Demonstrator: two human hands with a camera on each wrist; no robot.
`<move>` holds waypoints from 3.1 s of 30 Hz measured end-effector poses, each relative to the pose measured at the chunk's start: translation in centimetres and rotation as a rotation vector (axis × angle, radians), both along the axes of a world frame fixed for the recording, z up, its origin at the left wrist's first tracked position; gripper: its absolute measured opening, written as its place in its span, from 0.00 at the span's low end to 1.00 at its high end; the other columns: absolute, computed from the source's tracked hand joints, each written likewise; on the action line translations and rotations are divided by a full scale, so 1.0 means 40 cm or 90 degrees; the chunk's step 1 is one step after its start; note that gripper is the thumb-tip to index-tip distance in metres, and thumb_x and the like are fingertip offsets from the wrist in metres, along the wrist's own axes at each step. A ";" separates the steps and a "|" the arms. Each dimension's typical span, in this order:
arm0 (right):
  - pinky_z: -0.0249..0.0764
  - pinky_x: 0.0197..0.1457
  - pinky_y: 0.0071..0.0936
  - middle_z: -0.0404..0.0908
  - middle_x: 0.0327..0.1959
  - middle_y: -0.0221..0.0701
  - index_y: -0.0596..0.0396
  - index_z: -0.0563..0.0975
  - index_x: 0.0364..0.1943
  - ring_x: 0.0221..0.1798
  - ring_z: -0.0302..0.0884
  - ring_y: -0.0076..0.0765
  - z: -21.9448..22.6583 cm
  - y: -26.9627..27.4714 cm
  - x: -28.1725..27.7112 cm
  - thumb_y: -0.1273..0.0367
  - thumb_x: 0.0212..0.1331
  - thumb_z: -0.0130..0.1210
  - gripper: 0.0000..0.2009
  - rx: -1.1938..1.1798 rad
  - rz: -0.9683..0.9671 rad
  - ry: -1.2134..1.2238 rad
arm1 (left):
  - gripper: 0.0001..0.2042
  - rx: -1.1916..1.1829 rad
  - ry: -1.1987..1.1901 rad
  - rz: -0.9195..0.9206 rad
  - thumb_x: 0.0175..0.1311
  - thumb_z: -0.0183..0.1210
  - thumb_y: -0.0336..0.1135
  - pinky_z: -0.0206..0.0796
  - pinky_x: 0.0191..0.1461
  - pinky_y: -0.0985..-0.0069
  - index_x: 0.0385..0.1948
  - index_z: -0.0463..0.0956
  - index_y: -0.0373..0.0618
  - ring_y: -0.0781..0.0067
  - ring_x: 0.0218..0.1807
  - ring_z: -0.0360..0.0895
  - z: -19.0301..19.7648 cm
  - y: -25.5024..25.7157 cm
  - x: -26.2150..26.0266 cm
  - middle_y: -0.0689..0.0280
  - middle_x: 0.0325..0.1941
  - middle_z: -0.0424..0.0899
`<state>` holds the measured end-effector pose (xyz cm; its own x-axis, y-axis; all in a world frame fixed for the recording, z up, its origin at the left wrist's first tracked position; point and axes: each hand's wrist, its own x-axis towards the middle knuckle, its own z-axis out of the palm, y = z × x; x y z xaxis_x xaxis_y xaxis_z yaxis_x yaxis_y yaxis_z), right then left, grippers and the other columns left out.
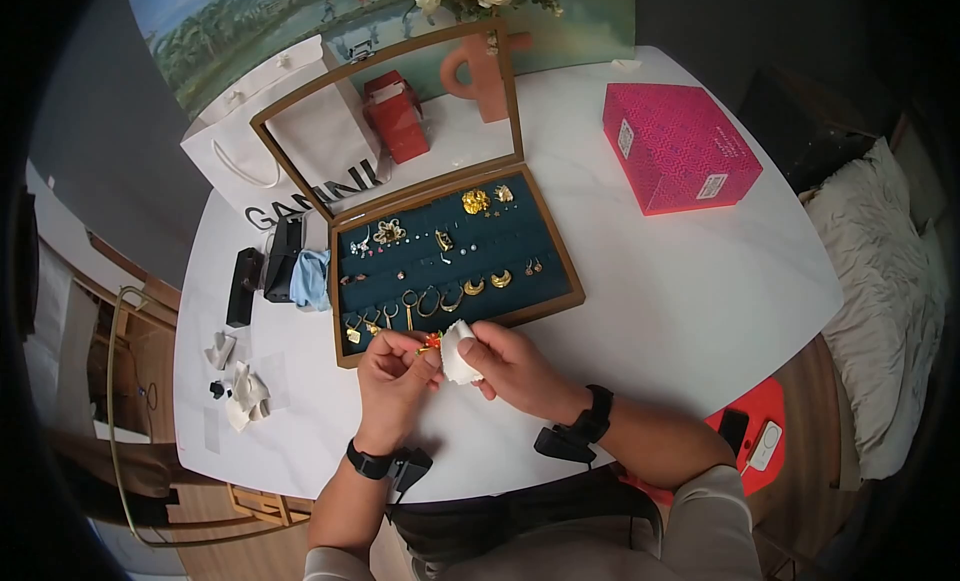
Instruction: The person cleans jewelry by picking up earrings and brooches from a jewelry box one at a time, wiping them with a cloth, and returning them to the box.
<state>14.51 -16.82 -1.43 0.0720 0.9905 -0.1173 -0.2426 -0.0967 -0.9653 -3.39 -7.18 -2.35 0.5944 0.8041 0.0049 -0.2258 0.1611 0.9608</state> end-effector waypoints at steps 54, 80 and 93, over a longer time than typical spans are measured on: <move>0.69 0.26 0.18 0.74 0.27 0.23 0.56 0.75 0.40 0.25 0.70 0.15 -0.017 0.006 0.007 0.58 0.80 0.47 0.16 -0.009 -0.108 -0.042 | 0.14 -0.037 0.083 -0.113 0.79 0.55 0.30 0.69 0.35 0.84 0.60 0.79 0.41 0.85 0.29 0.75 0.026 -0.003 -0.005 0.71 0.38 0.81; 0.71 0.31 0.27 0.75 0.26 0.28 0.58 0.73 0.39 0.28 0.74 0.22 -0.040 0.009 0.002 0.64 0.78 0.50 0.11 0.031 -0.045 -0.221 | 0.04 -0.017 0.142 -0.062 0.75 0.62 0.31 0.65 0.30 0.87 0.42 0.80 0.41 0.89 0.27 0.73 0.005 -0.006 0.004 0.74 0.30 0.82; 0.75 0.35 0.30 0.80 0.33 0.32 0.58 0.70 0.46 0.31 0.79 0.29 -0.050 0.009 -0.001 0.60 0.73 0.59 0.16 0.106 -0.152 -0.291 | 0.08 -0.011 0.117 -0.084 0.75 0.63 0.34 0.68 0.33 0.86 0.44 0.80 0.39 0.86 0.29 0.76 0.002 -0.004 -0.003 0.72 0.31 0.83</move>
